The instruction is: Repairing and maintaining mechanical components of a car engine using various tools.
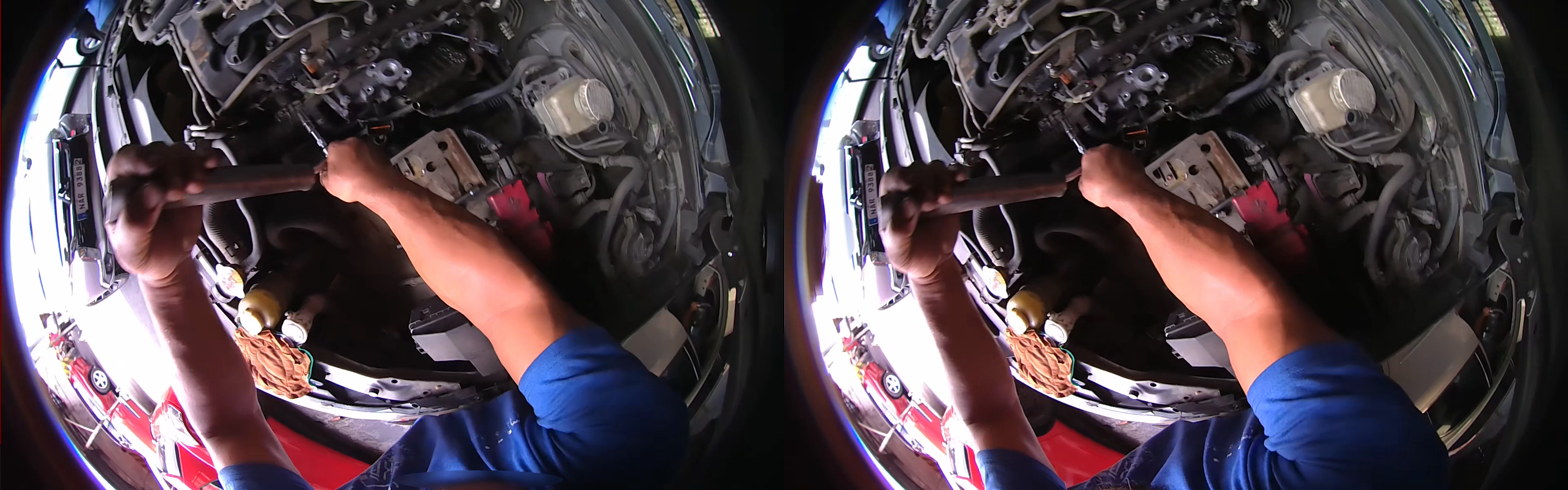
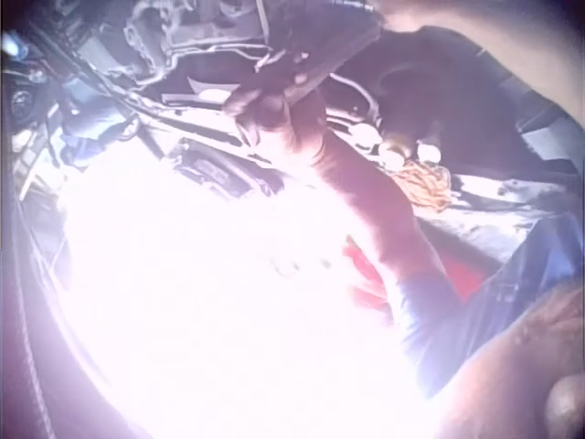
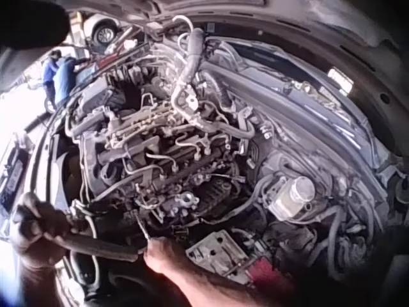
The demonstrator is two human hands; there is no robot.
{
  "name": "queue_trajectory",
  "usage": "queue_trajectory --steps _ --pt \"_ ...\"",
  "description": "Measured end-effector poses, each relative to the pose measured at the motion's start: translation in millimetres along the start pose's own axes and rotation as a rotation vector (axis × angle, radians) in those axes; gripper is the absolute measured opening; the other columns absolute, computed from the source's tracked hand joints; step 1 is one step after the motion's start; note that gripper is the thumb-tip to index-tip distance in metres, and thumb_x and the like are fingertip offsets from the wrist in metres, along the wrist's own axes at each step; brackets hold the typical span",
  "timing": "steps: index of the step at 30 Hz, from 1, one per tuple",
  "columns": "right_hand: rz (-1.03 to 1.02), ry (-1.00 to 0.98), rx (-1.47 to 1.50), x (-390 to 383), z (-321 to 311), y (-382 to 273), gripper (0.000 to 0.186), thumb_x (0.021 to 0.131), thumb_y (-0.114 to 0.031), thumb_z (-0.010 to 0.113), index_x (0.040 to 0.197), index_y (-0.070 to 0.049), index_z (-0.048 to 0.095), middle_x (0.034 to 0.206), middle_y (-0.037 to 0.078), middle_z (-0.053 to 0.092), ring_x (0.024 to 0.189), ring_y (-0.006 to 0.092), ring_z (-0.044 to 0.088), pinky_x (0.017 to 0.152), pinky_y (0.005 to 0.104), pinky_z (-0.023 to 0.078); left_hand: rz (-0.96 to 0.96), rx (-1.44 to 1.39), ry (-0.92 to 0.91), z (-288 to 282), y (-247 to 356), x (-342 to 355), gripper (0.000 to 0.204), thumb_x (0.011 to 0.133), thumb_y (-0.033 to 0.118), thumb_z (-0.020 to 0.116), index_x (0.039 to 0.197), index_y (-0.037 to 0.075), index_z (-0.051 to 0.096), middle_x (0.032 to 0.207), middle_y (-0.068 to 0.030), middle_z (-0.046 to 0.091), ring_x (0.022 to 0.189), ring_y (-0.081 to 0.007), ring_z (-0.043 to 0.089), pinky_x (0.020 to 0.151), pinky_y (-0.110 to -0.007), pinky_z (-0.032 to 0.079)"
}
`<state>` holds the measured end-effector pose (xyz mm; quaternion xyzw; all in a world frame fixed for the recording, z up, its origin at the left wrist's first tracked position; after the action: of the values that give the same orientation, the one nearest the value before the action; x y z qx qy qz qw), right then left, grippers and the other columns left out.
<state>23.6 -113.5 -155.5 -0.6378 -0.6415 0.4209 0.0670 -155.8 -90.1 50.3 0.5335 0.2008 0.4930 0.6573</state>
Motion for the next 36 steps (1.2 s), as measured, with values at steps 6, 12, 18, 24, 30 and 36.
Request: queue_trajectory --steps 6,12,18,24,30,36 --pt "-0.077 -0.008 -0.326 -39.0 -86.9 -27.7 0.028 0.076 -0.021 0.069 0.095 -0.001 0.075 0.095 0.02 0.073 0.092 0.0357 0.071 0.081 0.0442 0.057 0.036 -0.199 0.011 -30.9 47.6 5.9 0.022 0.083 0.024 0.064 0.1 0.011 0.061 0.084 0.0042 0.051 0.087 -0.0151 0.051 0.1 -0.048 0.032" --pt "0.027 -0.143 -0.451 -48.5 -118.0 -2.4 0.029 0.081 -0.021 0.067 0.106 -0.008 0.075 0.106 0.015 0.073 0.098 0.0312 0.071 0.084 0.0415 0.057 -0.037 -0.299 0.039 -27.7 5.6 50.6 0.019 0.083 0.019 0.063 0.097 0.006 0.062 0.087 -0.0022 0.058 0.091 -0.0204 0.053 0.106 -0.052 0.028" --pt "-0.043 0.034 -0.424 -9.6 -115.5 -1.0 0.032 0.084 -0.026 0.064 0.106 -0.006 0.075 0.106 0.017 0.072 0.099 0.0346 0.07 0.084 0.0439 0.057 -0.087 -0.098 -0.051 -22.1 24.5 91.9 0.023 0.081 0.022 0.063 0.095 0.004 0.063 0.09 -0.0045 0.057 0.098 -0.0231 0.052 0.111 -0.054 0.027" --pt "-0.094 0.112 -0.385 1.5 -107.2 13.3 0.028 0.088 -0.017 0.058 0.108 -0.007 0.073 0.113 0.014 0.071 0.107 0.0316 0.069 0.086 0.0437 0.056 -0.018 0.215 -0.263 58.1 -3.4 73.7 0.04 0.09 0.043 0.057 0.114 0.011 0.062 0.093 -0.0019 0.052 0.099 -0.0209 0.047 0.106 -0.053 0.027" --pt "-0.431 0.577 -0.509 -0.9 -82.9 23.0 0.024 0.081 -0.015 0.061 0.096 -0.002 0.075 0.1 0.019 0.072 0.092 0.0347 0.071 0.079 0.0497 0.054 -0.02 0.355 -0.505 62.9 -4.7 38.7 0.04 0.096 0.027 0.049 0.131 0.012 0.059 0.095 -0.0062 0.051 0.106 -0.0278 0.051 0.111 -0.057 0.027" --pt "-0.312 0.419 -0.406 9.1 -79.3 7.9 0.019 0.076 -0.015 0.065 0.086 -0.003 0.075 0.09 0.017 0.073 0.09 0.0323 0.071 0.079 0.0474 0.054 0.056 0.242 0.056 -50.4 -9.2 -77.7 0.045 0.092 0.034 0.059 0.131 0.012 0.062 0.131 -0.0134 0.063 0.137 -0.0389 0.046 0.118 -0.061 0.019"
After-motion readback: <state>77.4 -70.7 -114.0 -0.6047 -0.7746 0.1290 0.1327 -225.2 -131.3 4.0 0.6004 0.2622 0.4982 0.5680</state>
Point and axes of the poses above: each hand's wrist, its own x-axis towards the middle knuckle, its own z-axis out of the palm, y = z × x, the point moved 6 cm from there along x, towards the middle knuckle
